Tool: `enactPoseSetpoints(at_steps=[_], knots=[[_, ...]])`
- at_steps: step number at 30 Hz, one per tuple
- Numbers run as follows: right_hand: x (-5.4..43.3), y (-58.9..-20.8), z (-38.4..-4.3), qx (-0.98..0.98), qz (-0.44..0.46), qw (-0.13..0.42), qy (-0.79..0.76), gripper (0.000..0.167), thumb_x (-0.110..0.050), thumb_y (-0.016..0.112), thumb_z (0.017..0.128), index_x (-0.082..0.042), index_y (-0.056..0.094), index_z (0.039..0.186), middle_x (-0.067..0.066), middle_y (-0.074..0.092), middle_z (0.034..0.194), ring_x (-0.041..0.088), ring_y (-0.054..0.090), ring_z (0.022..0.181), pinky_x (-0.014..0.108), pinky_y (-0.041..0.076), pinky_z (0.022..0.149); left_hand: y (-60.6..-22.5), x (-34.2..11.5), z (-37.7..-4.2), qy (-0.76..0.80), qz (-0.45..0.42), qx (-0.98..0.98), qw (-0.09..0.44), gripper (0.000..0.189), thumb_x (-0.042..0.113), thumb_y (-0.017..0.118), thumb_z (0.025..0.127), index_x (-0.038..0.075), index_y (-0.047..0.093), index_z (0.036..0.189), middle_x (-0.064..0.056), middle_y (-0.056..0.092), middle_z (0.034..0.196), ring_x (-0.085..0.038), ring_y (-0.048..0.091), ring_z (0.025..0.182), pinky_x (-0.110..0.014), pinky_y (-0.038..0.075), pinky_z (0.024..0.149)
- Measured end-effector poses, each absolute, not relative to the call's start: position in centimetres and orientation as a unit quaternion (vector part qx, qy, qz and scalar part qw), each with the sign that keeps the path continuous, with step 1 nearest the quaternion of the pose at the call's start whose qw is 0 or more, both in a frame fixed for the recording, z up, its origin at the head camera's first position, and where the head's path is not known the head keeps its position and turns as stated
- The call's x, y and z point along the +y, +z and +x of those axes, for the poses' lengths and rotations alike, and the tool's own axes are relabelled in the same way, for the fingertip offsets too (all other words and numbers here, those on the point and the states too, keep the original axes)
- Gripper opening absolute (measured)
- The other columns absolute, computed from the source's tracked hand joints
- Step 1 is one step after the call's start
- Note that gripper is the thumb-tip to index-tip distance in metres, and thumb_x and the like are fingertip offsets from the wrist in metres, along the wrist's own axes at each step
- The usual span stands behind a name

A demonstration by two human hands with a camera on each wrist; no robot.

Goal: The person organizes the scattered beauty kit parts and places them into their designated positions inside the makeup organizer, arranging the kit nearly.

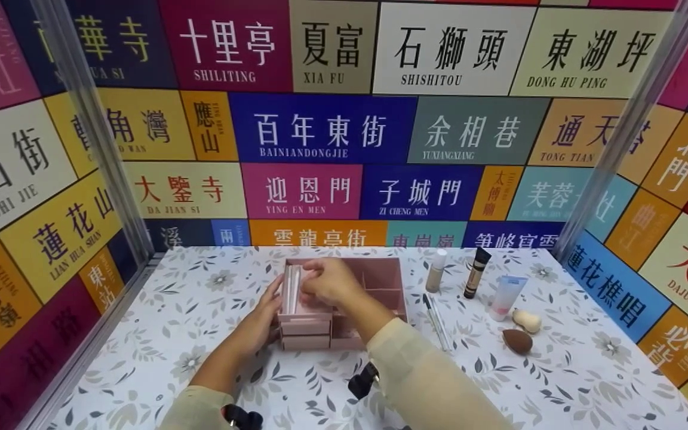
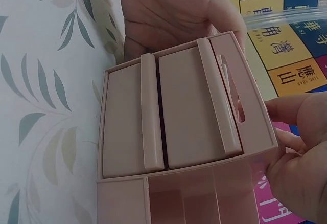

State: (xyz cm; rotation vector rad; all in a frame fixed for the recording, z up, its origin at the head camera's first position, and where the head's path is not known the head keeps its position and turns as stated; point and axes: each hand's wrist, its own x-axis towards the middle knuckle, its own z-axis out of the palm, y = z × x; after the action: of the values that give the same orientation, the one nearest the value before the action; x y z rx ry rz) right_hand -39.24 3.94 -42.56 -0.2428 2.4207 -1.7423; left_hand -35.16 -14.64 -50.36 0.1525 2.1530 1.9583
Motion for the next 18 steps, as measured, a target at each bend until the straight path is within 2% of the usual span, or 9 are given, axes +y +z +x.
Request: enactPoseSetpoints(at_steps=[6,18], knots=[[3.93,-42.75,-39.32,0.805,-0.083,0.074,-0.583,0.059,0.005,0.074,0.084,0.002,0.065,0.142,0.012,0.077,0.101,0.017,0.075,0.074,0.03,0.066,0.068,-50.34,-14.66,-35.04,0.654,0.049,0.746,0.114,0.06,0.054,0.036,0.112,0.052,0.015,0.168,-0.017,0.037,0.172,-0.038,0.05,0.151,-0.058,0.042,0.124],[3.75,-42.86,-39.15,0.824,-0.121,0.07,-0.549,0.056,0.002,0.072,0.086,0.0,0.066,0.142,0.01,0.077,0.1,0.016,0.074,0.076,0.029,0.066,0.072,-50.53,-14.75,-35.28,0.65,0.047,0.75,0.112,0.061,0.055,0.038,0.111,0.054,0.016,0.168,-0.018,0.038,0.172,-0.038,0.052,0.15,-0.058,0.043,0.124]])
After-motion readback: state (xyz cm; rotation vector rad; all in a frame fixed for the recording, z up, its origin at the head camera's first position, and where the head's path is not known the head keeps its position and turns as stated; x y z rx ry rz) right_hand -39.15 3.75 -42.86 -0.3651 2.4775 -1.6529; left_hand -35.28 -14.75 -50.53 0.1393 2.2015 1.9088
